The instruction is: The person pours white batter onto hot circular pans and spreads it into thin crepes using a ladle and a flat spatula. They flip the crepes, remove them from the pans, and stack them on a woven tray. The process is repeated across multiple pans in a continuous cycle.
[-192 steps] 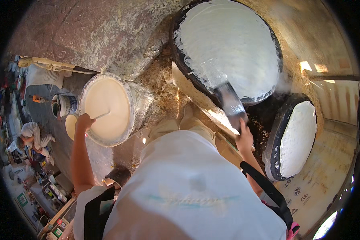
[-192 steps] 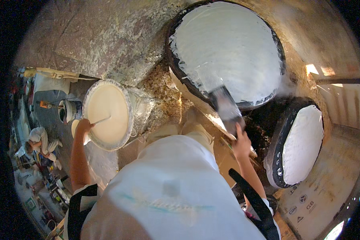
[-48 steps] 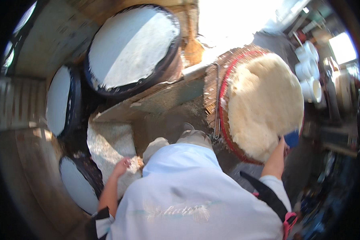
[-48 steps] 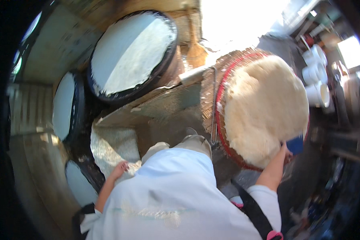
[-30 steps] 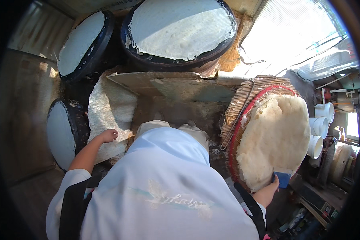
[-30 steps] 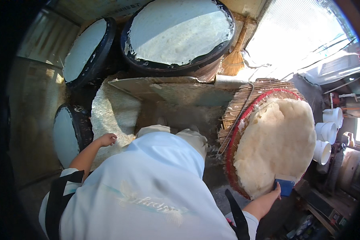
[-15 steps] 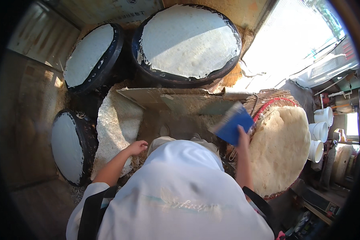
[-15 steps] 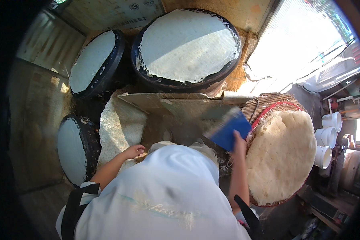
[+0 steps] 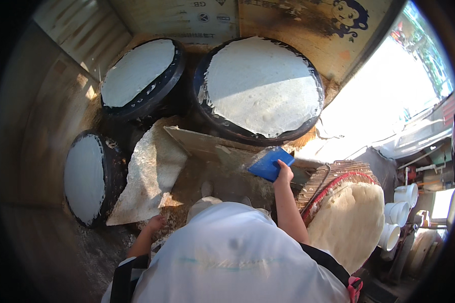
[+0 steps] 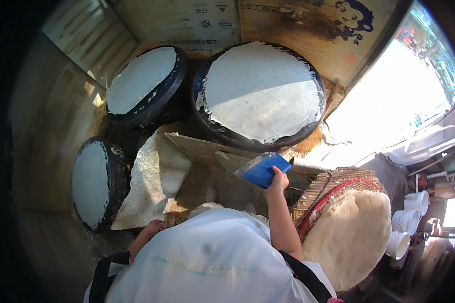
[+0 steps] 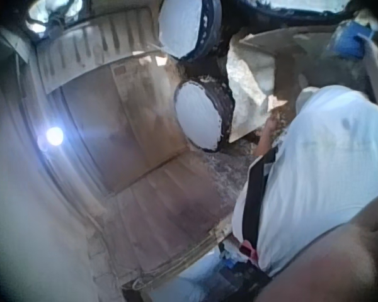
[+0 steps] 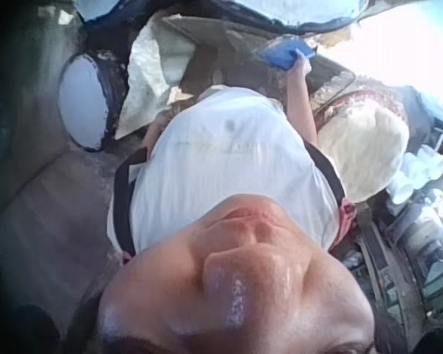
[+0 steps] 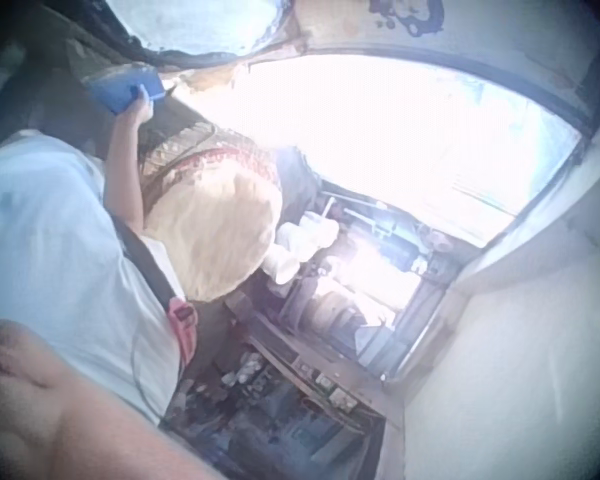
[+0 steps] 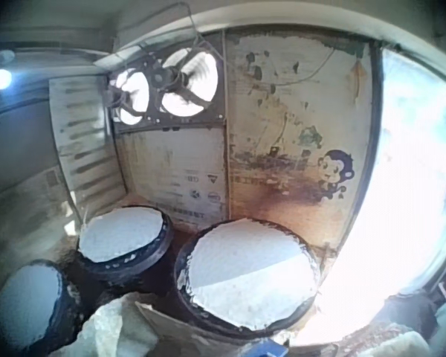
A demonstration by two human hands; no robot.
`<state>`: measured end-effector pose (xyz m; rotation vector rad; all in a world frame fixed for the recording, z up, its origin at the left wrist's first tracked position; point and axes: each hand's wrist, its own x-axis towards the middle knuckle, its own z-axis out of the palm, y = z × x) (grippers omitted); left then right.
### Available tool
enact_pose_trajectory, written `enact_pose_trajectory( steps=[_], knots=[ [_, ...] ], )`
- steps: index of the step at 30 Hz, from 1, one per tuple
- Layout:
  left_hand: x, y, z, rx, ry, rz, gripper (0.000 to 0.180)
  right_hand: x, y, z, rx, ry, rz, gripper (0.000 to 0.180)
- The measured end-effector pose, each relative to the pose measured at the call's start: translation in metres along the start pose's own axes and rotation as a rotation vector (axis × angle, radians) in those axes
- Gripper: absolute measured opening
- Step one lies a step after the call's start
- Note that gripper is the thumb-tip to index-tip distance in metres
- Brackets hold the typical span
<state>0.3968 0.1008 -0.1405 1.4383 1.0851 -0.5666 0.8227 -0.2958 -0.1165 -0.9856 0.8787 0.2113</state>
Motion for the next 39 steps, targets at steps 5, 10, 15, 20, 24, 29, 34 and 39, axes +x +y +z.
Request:
enact_pose_trajectory(
  steps=[5, 10, 15, 20, 24, 29, 34, 39],
  knots=[
    [-0.025, -0.001, 0.005, -0.002, -0.004, 0.156, 0.028, 0.008, -0.003, -0.016, -0.052, -0.073, -0.181, 0.018],
    [-0.022, -0.033, -0.031, -0.320, 0.030, 0.133, 0.027, 0.045, -0.028, -0.026, -0.162, -0.011, -0.325, 0.015],
    [-0.019, -0.086, -0.079, -0.385, 0.066, 0.031, 0.026, 0.107, -0.087, -0.029, -0.309, 0.044, -0.368, 0.028],
    [-0.015, -0.092, -0.126, -0.486, 0.159, 0.049, 0.026, 0.088, -0.106, -0.052, -0.341, 0.091, -0.269, 0.040],
    [-0.009, -0.082, -0.152, -0.335, 0.174, -0.018, 0.030, 0.003, -0.060, -0.003, -0.371, -0.162, -0.242, 0.034],
    [0.018, -0.040, -0.199, -0.046, 0.088, 0.118, 0.032, -0.111, 0.043, 0.190, -0.586, -0.586, -0.338, 0.037],
    [0.052, 0.054, -0.231, -0.096, 0.209, 0.415, 0.028, -0.143, 0.146, 0.383, -1.533, -0.862, -1.055, 0.040],
    [0.067, 0.129, -0.246, -0.059, 0.367, 0.575, 0.024, -0.120, 0.223, 0.513, -1.653, -1.361, -1.759, 0.061]
  ],
)
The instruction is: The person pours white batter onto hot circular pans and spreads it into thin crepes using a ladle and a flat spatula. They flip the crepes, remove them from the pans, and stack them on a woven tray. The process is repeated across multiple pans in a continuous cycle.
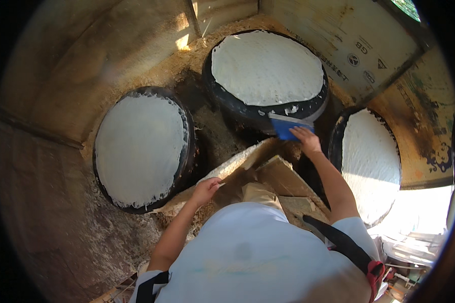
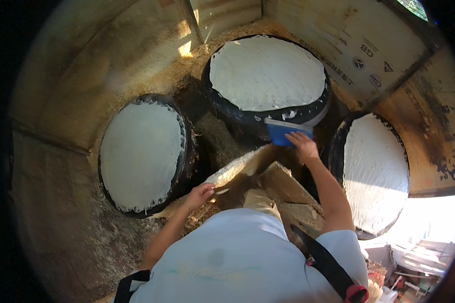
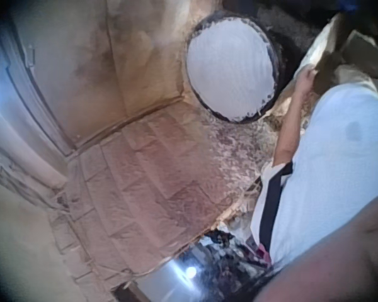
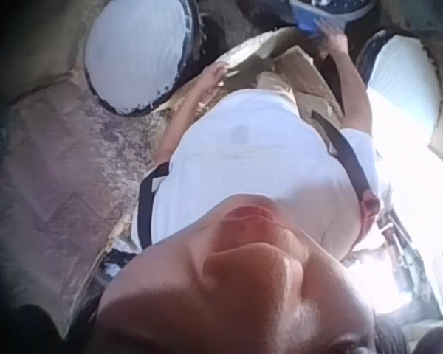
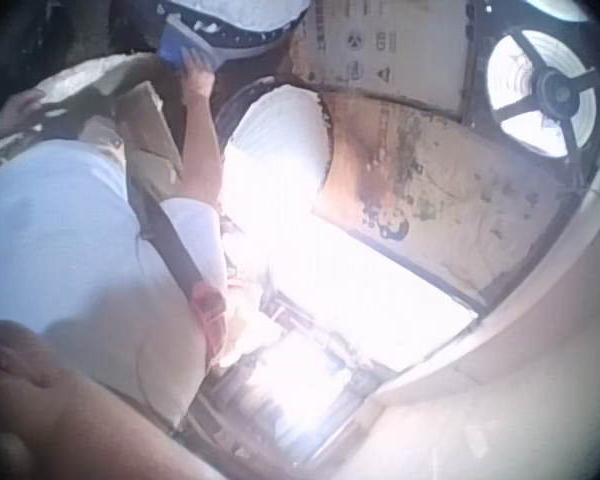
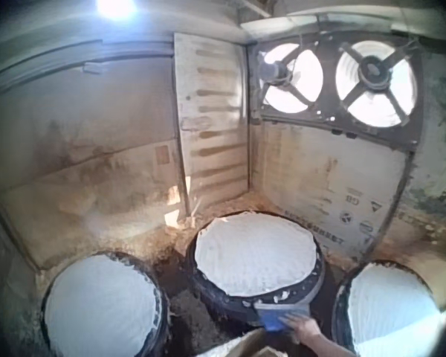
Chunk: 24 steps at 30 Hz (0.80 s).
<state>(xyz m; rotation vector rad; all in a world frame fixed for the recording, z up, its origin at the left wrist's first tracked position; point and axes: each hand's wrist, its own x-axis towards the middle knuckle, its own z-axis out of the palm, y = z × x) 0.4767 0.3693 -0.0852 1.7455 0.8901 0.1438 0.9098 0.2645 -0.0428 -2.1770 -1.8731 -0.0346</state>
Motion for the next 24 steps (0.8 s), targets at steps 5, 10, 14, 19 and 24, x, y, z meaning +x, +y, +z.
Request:
enact_pose_trajectory(
  steps=[5, 10, 14, 19, 24],
  knots=[
    [0.072, 0.071, -0.004, 0.093, 0.263, 0.112, 0.019, 0.115, -0.079, 0.062, 0.172, -0.108, -0.216, 0.057],
    [0.192, 0.161, -0.012, 0.314, 0.541, 0.491, 0.020, 0.113, -0.072, 0.070, 0.097, -0.122, -0.175, 0.039],
    [0.285, 0.212, 0.014, 0.759, 0.357, 0.589, 0.053, 0.087, 0.048, 0.037, 0.046, -0.012, 0.191, 0.047],
    [0.359, 0.223, 0.025, 0.992, 0.233, 0.581, 0.022, 0.080, 0.132, -0.014, 0.100, 0.012, 0.449, 0.058],
    [0.376, 0.220, 0.016, 0.695, 0.425, 0.544, 0.011, 0.083, 0.027, -0.016, 0.289, -0.201, -0.103, 0.058]
  ],
)
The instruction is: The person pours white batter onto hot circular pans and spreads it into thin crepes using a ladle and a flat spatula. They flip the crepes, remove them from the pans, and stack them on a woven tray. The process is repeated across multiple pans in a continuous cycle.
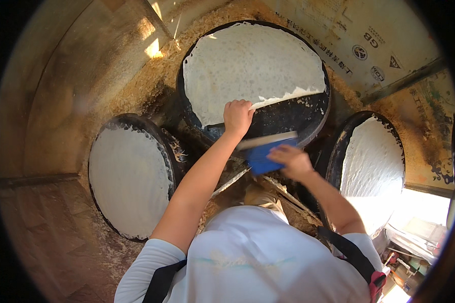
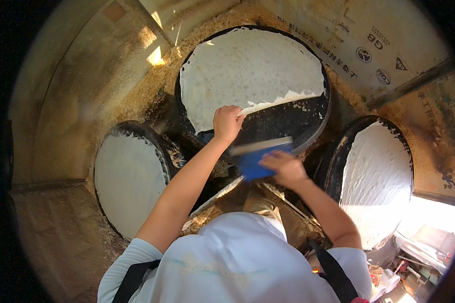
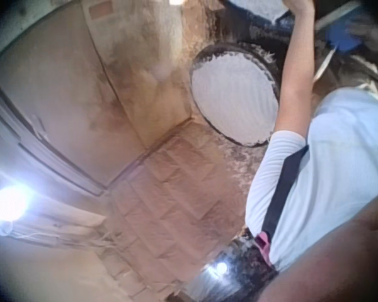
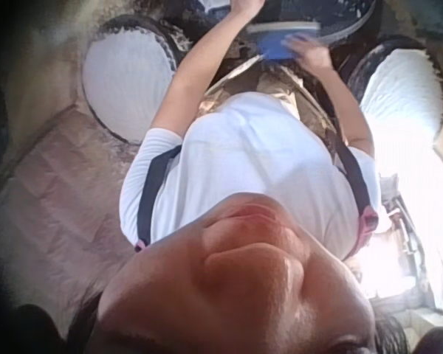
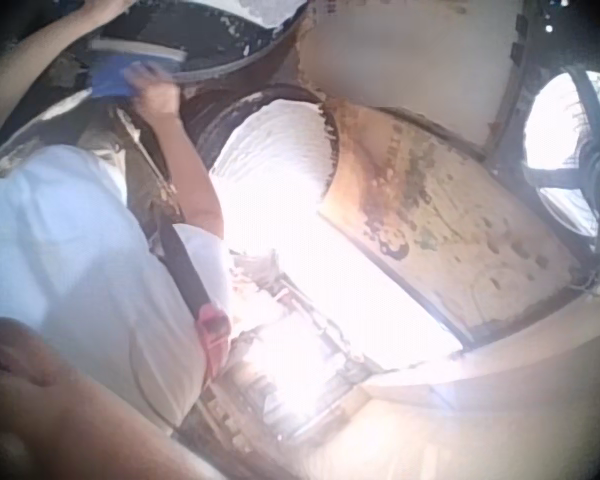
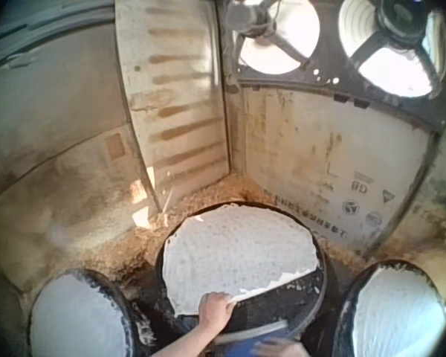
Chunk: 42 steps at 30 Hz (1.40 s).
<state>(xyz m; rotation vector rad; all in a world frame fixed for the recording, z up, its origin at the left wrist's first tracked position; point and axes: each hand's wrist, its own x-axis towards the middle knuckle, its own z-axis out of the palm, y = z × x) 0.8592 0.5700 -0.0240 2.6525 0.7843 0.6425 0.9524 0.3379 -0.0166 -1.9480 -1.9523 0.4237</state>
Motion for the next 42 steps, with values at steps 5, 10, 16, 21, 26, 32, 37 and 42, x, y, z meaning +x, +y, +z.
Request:
enact_pose_trajectory(
  steps=[5, 10, 16, 21, 26, 32, 37, 42],
  knots=[
    [0.007, 0.004, -0.007, 0.054, 0.075, 0.188, 0.008, 0.104, -0.055, 0.038, -0.408, -0.018, 0.068, 0.028],
    [0.014, 0.005, -0.017, 0.133, 0.205, 0.383, 0.005, 0.094, 0.059, -0.015, -0.461, 0.101, 0.478, 0.043],
    [0.005, -0.003, -0.018, 0.026, 0.170, 0.256, 0.008, -0.045, 0.155, -0.050, 0.055, 0.458, 0.891, 0.047],
    [0.007, -0.001, -0.021, -0.082, 0.235, 0.060, 0.010, 0.064, 0.176, -0.028, 0.852, 0.879, 1.124, 0.046],
    [0.024, -0.003, -0.042, -0.014, 0.472, 0.090, 0.013, 0.144, 0.053, 0.034, 0.299, 0.072, 0.611, 0.054],
    [0.035, -0.007, -0.056, -0.068, 0.341, 0.085, 0.012, 0.127, -0.078, 0.052, -0.360, -0.191, -0.290, 0.021],
    [0.038, 0.001, -0.054, 0.029, 0.347, 0.264, 0.012, 0.223, 0.011, 0.050, -0.617, -0.233, -0.023, 0.028],
    [0.035, 0.000, -0.053, 0.040, 0.316, 0.286, 0.012, 0.123, 0.113, -0.024, -0.404, 0.125, 0.063, 0.036]
  ],
)
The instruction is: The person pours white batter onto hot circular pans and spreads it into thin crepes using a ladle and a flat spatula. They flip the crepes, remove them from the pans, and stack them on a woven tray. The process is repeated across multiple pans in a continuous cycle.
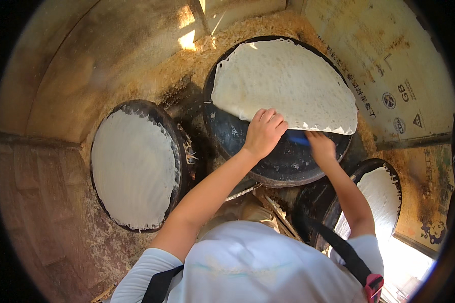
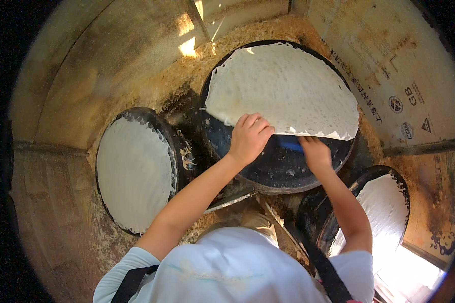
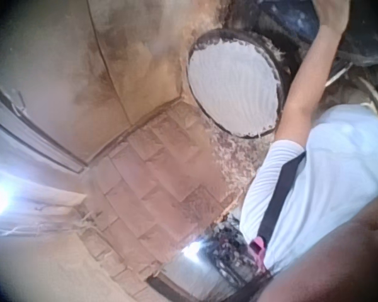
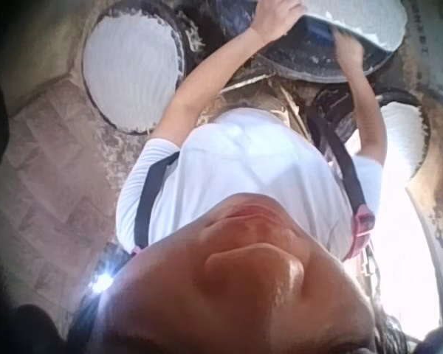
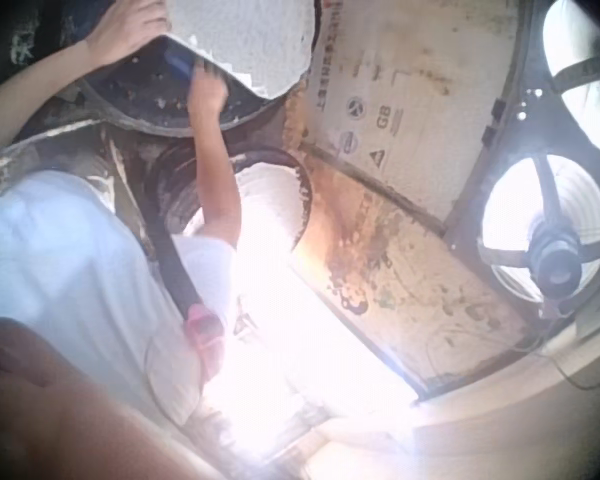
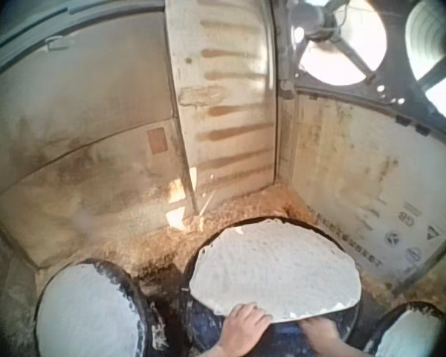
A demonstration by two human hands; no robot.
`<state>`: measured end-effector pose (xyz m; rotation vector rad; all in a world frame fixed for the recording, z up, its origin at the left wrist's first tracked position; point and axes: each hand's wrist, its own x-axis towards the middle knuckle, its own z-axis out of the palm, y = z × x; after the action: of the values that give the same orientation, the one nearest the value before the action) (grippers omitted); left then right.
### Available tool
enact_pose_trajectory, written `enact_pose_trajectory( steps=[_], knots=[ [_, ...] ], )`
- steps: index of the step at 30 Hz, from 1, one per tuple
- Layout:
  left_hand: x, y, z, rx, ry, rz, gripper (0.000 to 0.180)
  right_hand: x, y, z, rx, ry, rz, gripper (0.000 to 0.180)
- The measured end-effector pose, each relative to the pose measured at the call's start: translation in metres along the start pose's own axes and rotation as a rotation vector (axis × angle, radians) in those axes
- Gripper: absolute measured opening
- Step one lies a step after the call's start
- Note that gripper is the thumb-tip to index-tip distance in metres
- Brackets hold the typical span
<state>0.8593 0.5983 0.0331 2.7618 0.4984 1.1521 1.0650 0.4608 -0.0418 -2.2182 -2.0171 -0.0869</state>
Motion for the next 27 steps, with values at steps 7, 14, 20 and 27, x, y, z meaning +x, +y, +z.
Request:
enact_pose_trajectory(
  steps=[7, 14, 20, 27],
  knots=[
    [-0.006, -0.012, -0.007, -0.072, 0.060, -0.267, 0.010, -0.041, 0.144, -0.023, 0.855, 0.394, 1.178, 0.043],
    [0.009, -0.009, -0.011, 0.024, 0.272, -0.191, 0.013, 0.083, -0.035, 0.030, 0.855, -0.329, 0.594, 0.051],
    [0.009, -0.005, -0.017, -0.030, 0.134, -0.122, 0.019, 0.040, -0.187, 0.004, 0.339, -0.136, -0.355, 0.022],
    [0.032, 0.011, -0.017, 0.017, 0.058, 0.096, 0.014, 0.177, 0.023, 0.051, -0.019, -0.003, 0.332, 0.024]
  ],
)
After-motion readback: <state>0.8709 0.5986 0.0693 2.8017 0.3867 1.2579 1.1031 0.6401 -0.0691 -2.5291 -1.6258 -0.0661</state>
